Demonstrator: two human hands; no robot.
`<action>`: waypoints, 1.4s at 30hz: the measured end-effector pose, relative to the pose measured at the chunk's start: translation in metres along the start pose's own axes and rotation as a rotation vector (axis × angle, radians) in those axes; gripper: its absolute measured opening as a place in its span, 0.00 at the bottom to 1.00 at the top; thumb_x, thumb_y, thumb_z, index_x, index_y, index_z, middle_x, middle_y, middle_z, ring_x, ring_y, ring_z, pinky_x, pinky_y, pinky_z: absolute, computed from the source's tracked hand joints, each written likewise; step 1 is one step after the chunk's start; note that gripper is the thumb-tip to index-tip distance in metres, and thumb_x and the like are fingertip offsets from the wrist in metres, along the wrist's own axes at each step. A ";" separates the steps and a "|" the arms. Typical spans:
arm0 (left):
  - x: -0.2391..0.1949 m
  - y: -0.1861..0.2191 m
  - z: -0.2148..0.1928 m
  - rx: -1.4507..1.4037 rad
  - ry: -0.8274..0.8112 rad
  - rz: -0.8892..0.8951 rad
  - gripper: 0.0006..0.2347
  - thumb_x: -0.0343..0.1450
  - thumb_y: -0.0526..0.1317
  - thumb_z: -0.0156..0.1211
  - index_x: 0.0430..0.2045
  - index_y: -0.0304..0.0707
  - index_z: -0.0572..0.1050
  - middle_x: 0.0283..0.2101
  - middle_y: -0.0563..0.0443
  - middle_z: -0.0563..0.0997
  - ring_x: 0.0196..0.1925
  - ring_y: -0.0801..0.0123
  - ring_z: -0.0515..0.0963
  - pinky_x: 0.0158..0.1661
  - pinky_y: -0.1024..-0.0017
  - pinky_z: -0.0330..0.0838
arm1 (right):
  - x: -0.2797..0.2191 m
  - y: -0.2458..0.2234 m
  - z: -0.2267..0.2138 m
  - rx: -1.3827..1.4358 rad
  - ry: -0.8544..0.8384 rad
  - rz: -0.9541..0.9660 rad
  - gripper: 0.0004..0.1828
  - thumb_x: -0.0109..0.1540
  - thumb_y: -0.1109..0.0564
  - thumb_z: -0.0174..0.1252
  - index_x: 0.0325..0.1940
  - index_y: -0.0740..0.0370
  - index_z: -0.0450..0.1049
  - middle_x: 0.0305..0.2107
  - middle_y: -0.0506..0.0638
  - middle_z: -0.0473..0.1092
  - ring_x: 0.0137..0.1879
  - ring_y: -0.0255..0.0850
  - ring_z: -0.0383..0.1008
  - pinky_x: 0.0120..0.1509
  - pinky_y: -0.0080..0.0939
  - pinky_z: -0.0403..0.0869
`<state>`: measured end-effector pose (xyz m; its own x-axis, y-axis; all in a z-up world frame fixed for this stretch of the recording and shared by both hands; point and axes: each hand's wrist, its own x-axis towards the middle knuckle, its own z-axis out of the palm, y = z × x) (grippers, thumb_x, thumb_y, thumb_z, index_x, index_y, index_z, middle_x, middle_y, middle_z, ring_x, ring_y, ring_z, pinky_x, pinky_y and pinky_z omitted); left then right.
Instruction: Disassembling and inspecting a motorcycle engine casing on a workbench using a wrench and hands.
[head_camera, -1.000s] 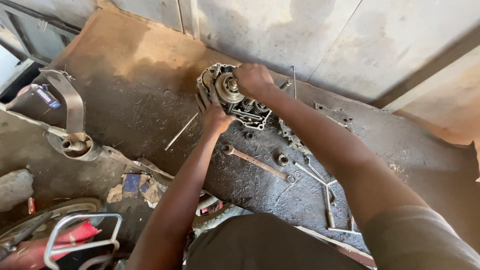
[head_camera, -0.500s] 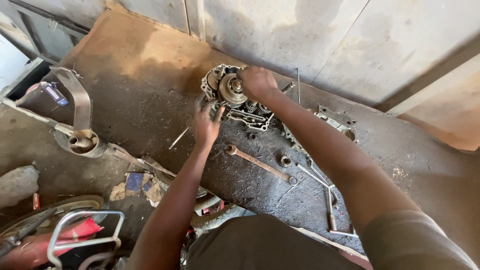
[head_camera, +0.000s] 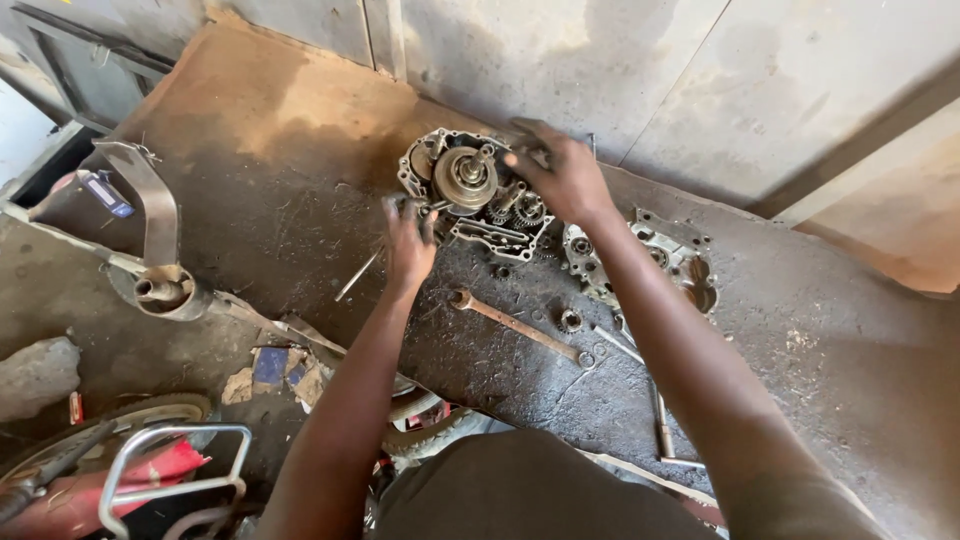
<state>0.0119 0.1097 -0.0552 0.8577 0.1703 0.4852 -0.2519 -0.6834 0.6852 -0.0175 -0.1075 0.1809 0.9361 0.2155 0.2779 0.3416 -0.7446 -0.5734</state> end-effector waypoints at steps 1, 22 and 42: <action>0.002 -0.002 -0.001 0.000 -0.006 -0.005 0.12 0.76 0.46 0.58 0.48 0.42 0.73 0.62 0.28 0.62 0.52 0.29 0.78 0.47 0.47 0.81 | -0.020 0.003 -0.010 0.001 -0.005 0.005 0.21 0.65 0.39 0.61 0.55 0.53 0.75 0.44 0.55 0.78 0.55 0.64 0.75 0.59 0.68 0.72; 0.018 -0.019 -0.041 0.044 -0.122 0.026 0.07 0.77 0.38 0.58 0.45 0.35 0.70 0.47 0.34 0.74 0.45 0.28 0.80 0.44 0.39 0.77 | -0.246 0.129 0.002 0.059 -0.030 0.670 0.23 0.64 0.38 0.60 0.59 0.46 0.78 0.43 0.53 0.80 0.55 0.58 0.78 0.62 0.61 0.72; 0.005 0.004 -0.060 -0.192 -0.106 -0.197 0.07 0.78 0.43 0.57 0.45 0.45 0.74 0.31 0.41 0.83 0.33 0.47 0.84 0.40 0.52 0.76 | -0.233 0.128 0.002 0.074 -0.102 0.635 0.25 0.64 0.38 0.60 0.61 0.47 0.77 0.43 0.59 0.80 0.54 0.62 0.78 0.61 0.64 0.73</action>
<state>-0.0113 0.1503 -0.0172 0.9379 0.2046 0.2802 -0.1474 -0.4961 0.8557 -0.1923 -0.2515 0.0413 0.9600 -0.1910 -0.2048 -0.2794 -0.7023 -0.6548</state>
